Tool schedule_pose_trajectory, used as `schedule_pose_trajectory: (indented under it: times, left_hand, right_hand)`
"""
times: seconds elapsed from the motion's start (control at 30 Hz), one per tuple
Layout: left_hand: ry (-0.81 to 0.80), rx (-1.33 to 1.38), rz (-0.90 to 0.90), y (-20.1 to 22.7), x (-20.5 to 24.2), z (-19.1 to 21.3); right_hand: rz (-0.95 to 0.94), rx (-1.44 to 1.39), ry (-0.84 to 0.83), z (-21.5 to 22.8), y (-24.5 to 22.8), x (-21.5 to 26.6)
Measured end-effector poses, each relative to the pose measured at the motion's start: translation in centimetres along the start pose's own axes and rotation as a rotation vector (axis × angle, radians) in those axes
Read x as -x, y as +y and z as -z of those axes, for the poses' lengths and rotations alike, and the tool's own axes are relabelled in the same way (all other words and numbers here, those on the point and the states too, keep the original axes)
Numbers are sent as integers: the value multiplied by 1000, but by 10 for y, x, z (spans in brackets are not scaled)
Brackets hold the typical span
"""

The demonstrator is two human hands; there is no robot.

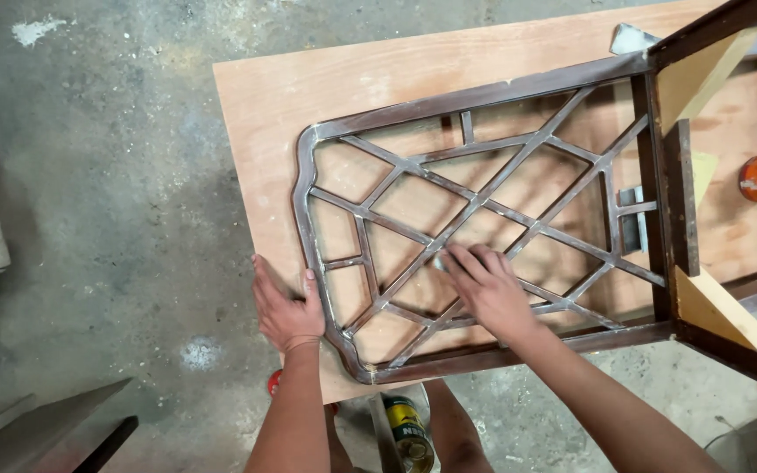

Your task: The person uses a sanding block to smooth the surface of a wooden frame with a geometric lattice design. They systematically sand the crossbars and edges of the frame, which is resting on a wooden workbench.

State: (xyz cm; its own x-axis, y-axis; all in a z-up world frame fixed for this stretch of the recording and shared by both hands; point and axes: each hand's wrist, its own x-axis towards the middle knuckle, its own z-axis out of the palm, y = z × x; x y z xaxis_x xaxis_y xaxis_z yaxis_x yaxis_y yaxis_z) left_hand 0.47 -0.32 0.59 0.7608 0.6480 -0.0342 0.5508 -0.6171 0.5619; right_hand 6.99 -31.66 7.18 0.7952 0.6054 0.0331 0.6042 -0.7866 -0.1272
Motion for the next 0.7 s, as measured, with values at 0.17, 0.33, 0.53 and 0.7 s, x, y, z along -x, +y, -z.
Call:
schedule_pose_trajectory:
  times: [0.17,0.33,0.53,0.7]
  left_hand:
    - [-18,-20,4,2,1,3]
    - [3,-19,-5,2,1,0]
    - [-10,-13,2,0,2,-1]
    - [-13,-45,26,-4,1,-5]
  right_hand:
    - [63,42,-4,7,9,0]
    - [74,25,38,4,7,-18]
    - [78,31,-3,2,8,-15]
    - [77,23,15,8,4,-20]
